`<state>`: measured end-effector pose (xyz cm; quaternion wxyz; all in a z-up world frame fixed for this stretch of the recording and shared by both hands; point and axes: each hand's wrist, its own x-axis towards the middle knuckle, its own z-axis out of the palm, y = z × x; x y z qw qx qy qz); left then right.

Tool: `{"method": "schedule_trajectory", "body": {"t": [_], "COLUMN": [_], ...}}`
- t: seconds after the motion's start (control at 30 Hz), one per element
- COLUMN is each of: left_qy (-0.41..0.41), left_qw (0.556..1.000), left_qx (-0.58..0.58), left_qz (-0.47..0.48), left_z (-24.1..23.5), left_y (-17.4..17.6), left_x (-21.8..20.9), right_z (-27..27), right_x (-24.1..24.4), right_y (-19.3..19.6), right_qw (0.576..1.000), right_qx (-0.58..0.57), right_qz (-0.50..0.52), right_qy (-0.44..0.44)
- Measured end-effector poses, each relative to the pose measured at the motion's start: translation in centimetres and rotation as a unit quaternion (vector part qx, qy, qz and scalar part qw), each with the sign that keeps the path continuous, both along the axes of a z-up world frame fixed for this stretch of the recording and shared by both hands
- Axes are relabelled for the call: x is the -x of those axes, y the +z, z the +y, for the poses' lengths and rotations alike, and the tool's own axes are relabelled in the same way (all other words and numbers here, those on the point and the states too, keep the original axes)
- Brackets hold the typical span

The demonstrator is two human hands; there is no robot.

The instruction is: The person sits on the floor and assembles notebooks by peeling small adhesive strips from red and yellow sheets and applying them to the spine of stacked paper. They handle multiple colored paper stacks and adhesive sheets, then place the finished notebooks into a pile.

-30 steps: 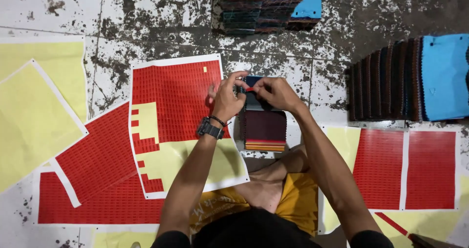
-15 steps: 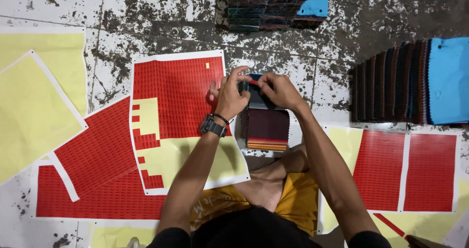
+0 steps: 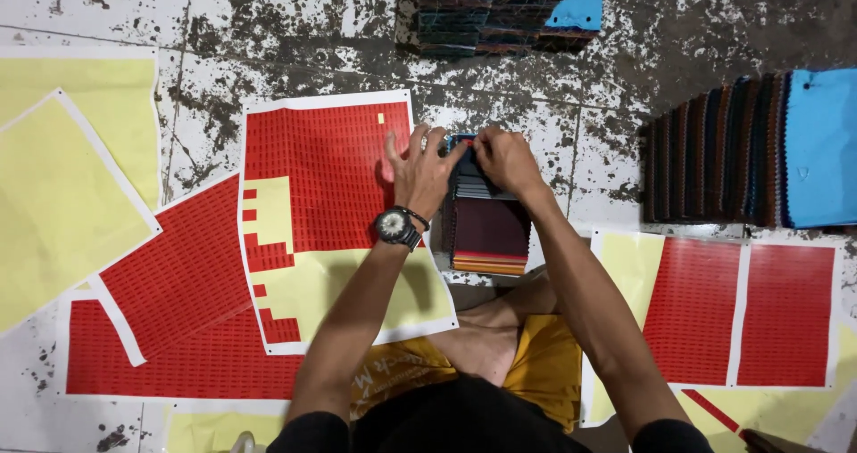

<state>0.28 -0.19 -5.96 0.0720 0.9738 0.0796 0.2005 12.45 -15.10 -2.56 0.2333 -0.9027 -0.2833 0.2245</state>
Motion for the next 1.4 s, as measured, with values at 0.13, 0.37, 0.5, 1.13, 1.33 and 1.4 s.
{"method": "schedule_trajectory", "body": {"t": [0.13,0.37,0.5,1.13,1.33,1.4], "left_qy": [0.012,0.02,0.04,-0.048,-0.052,-0.045], "left_qw": [0.999,0.997,0.956,0.765,0.768,0.763], "left_qx": [-0.042,0.075,0.289,0.637,0.635,0.642], "left_qz": [-0.003,-0.02,-0.02,-0.087,-0.069,-0.059], "left_z": [-0.5,-0.8,0.0,0.8,0.6,0.6], "left_y": [0.4,1.0,2.1,6.7,7.8,8.9], "left_x": [0.1,0.3,0.9,-0.6,-0.4,-0.3], "right_z": [0.3,-0.5,-1.1,-1.7,-1.3,-1.1], "right_x": [0.1,0.3,0.1,1.2,0.7,0.7], "right_y": [-0.2,-0.8,-2.5,7.3,4.9,4.7], "right_qw": [0.999,0.969,0.918,0.974,0.974,0.975], "right_qx": [-0.03,-0.074,-0.114,-0.212,-0.206,-0.201], "right_qz": [-0.017,-0.235,-0.378,0.036,0.066,0.06], "right_qy": [-0.033,-0.001,0.036,0.067,0.069,0.066]}}
